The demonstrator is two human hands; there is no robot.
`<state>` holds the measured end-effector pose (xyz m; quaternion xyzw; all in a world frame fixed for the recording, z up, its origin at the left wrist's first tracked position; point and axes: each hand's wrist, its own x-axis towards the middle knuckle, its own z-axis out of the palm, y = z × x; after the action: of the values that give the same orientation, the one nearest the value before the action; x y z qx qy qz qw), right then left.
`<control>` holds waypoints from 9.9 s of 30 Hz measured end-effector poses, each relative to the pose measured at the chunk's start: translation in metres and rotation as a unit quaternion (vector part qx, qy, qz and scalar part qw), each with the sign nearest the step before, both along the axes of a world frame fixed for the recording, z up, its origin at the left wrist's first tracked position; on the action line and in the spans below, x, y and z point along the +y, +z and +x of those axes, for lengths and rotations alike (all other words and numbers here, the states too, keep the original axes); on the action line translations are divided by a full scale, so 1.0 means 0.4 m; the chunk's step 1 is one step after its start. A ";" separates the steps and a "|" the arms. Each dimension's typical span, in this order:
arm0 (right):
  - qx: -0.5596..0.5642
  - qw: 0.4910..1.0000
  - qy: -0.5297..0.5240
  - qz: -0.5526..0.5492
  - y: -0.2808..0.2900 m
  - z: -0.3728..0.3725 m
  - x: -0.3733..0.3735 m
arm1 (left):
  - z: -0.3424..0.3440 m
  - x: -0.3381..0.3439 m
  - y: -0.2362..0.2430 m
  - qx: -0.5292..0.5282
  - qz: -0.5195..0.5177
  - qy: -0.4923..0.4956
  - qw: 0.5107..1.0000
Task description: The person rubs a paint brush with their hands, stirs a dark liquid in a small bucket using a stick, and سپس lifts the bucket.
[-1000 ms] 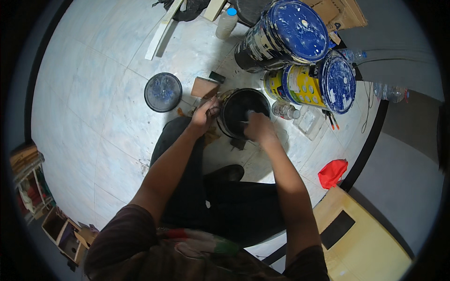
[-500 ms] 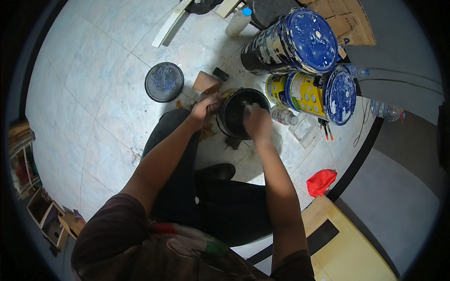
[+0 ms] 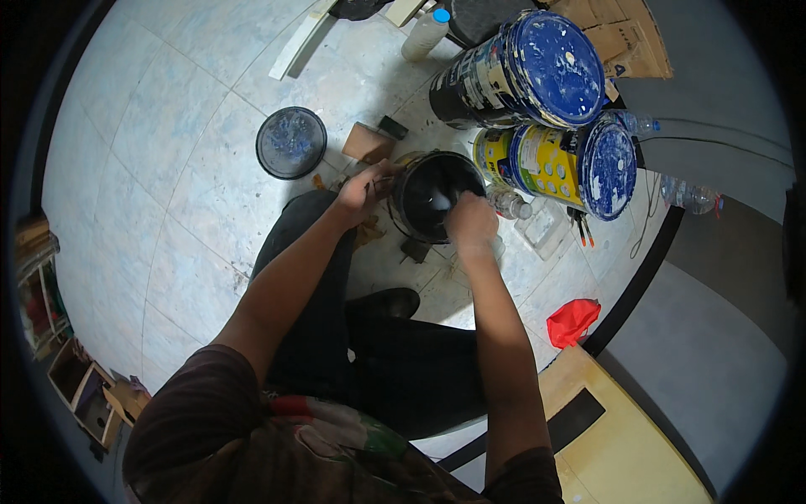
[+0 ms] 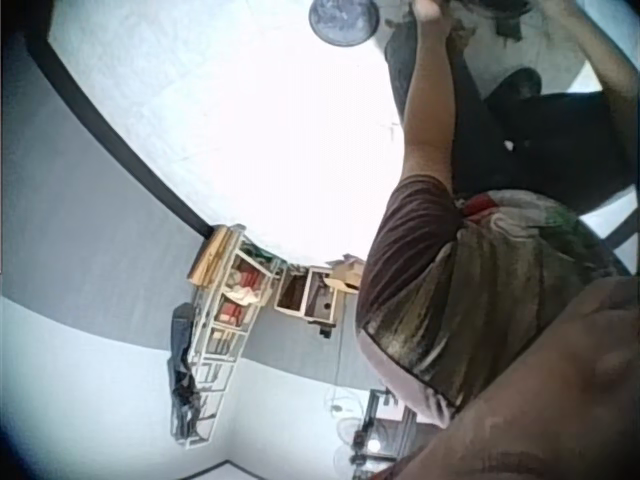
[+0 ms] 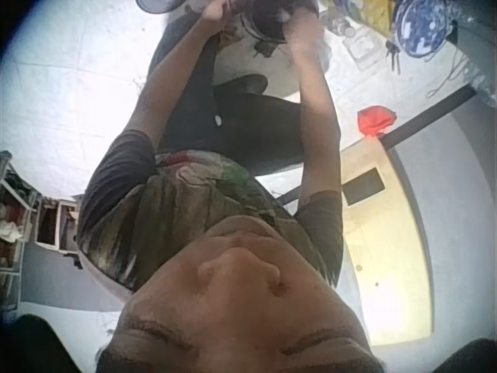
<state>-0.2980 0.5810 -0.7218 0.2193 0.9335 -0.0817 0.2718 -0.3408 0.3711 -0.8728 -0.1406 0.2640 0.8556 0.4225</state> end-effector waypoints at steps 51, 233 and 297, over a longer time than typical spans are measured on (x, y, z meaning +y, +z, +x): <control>0.087 0.993 0.079 -0.008 -0.038 0.045 -0.005 | -0.008 0.010 0.049 -0.001 -0.019 -0.020 1.000; 0.201 0.971 0.057 -0.117 0.279 0.244 0.148 | 0.001 0.033 0.047 -0.020 -0.019 0.015 1.000; 0.093 0.992 0.031 -0.077 -0.010 0.015 -0.022 | -0.027 0.020 0.036 0.059 0.025 -0.056 0.996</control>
<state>-0.2920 0.5724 -0.7259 0.1604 0.9520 -0.1647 0.2020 -0.3518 0.3791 -0.8584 -0.0644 0.2739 0.8437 0.4571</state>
